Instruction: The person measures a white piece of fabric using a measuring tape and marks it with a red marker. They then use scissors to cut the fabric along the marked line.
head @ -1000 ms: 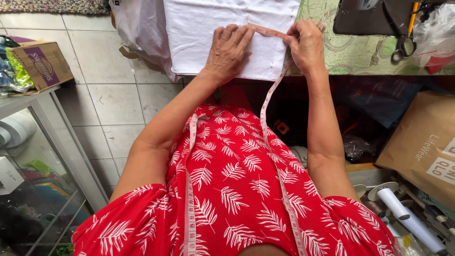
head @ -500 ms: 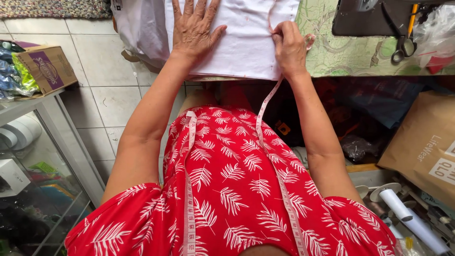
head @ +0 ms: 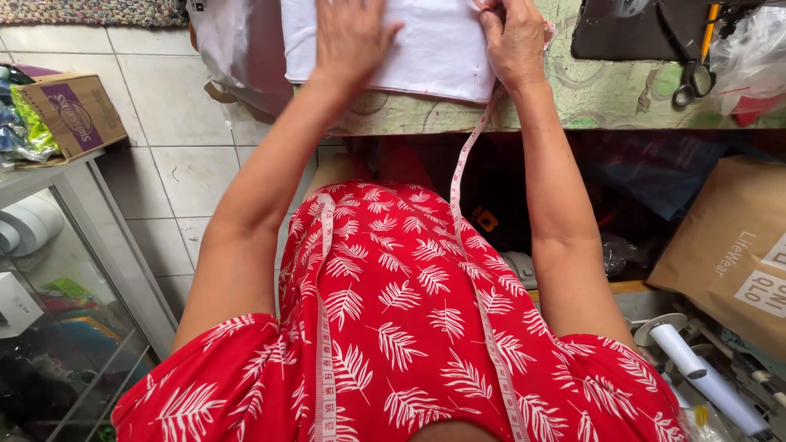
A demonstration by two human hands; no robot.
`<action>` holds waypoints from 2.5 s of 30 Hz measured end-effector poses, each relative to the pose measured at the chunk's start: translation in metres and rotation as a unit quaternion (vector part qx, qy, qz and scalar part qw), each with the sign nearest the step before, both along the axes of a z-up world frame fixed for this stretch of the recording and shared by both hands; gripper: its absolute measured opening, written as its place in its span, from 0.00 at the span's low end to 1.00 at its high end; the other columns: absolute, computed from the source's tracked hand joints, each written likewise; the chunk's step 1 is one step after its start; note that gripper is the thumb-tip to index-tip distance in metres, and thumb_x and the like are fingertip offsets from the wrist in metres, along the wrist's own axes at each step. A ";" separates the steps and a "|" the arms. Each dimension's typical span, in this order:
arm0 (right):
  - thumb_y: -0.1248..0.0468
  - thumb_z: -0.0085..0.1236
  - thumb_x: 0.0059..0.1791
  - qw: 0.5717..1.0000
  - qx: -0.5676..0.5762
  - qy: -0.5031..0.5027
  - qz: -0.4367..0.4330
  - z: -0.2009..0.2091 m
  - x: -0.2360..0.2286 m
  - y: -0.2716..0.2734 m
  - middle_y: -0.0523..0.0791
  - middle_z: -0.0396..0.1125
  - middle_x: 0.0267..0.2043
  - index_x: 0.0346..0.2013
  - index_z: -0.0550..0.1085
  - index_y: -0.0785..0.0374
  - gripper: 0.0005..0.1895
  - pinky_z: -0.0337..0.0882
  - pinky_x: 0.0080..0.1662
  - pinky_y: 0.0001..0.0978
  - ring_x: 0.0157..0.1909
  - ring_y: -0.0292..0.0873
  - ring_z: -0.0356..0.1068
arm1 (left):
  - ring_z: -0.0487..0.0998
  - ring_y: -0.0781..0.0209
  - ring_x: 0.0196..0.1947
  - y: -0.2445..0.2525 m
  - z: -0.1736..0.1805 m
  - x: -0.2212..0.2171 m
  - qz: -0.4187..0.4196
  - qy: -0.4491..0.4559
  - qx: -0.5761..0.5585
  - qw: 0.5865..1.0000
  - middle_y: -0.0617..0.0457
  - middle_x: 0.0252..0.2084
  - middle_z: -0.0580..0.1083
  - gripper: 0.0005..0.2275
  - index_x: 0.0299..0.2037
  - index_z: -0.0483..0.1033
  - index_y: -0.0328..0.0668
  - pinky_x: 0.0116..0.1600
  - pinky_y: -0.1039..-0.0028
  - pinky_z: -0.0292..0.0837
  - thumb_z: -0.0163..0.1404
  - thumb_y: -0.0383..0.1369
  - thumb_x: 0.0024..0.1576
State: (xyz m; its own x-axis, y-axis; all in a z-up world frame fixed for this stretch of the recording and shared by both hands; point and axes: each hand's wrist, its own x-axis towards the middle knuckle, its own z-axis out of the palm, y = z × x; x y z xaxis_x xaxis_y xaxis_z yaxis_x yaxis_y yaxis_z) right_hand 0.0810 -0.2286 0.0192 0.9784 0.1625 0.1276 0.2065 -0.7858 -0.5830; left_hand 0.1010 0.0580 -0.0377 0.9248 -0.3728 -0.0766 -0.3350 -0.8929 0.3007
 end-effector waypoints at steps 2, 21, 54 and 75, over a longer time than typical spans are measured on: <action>0.70 0.63 0.51 1.000 -0.009 0.014 -0.010 -0.009 0.001 -0.006 0.43 0.71 0.38 0.41 0.75 0.60 0.06 0.69 0.40 0.38 0.39 0.45 0.68 | 0.51 0.32 0.73 -0.010 0.047 -0.039 -0.143 -0.072 -0.106 0.981 0.27 0.73 0.57 0.26 0.74 0.61 0.30 0.71 0.32 0.39 0.58 0.39 0.75; 0.65 0.60 0.59 0.920 0.169 0.354 0.017 0.120 -0.060 0.001 0.40 0.68 0.33 0.43 0.77 0.61 0.02 0.64 0.37 0.22 0.32 0.32 0.66 | 0.71 0.39 0.65 -0.015 0.045 -0.129 -0.164 -0.226 -0.151 0.948 0.37 0.59 0.76 0.10 0.55 0.80 0.31 0.73 0.50 0.58 0.49 0.26 0.68; 0.64 0.62 0.53 0.922 0.078 0.364 -0.102 0.062 -0.065 -0.038 0.35 0.71 0.34 0.34 0.79 0.53 0.03 0.67 0.45 0.26 0.38 0.30 0.64 | 0.66 0.49 0.59 -0.036 0.049 -0.127 -0.150 -0.203 0.046 0.966 0.52 0.68 0.66 0.24 0.70 0.68 0.41 0.61 0.58 0.63 0.55 0.38 0.65; 0.65 0.61 0.51 0.922 0.071 0.357 -0.132 0.058 -0.060 -0.028 0.35 0.69 0.28 0.32 0.79 0.53 0.03 0.66 0.35 0.22 0.30 0.27 0.64 | 0.69 0.48 0.59 -0.040 0.056 -0.131 -0.127 -0.146 0.047 0.980 0.47 0.69 0.64 0.31 0.71 0.62 0.37 0.63 0.56 0.64 0.61 0.44 0.64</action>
State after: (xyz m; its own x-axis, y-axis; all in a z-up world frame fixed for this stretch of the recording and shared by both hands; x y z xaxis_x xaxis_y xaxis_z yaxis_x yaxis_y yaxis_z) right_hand 0.0212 -0.2563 0.0775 0.8246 -0.0625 -0.5622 -0.4574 -0.6583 -0.5978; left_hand -0.0298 0.0181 0.0180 0.7901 -0.5984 0.1325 -0.6103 -0.7882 0.0790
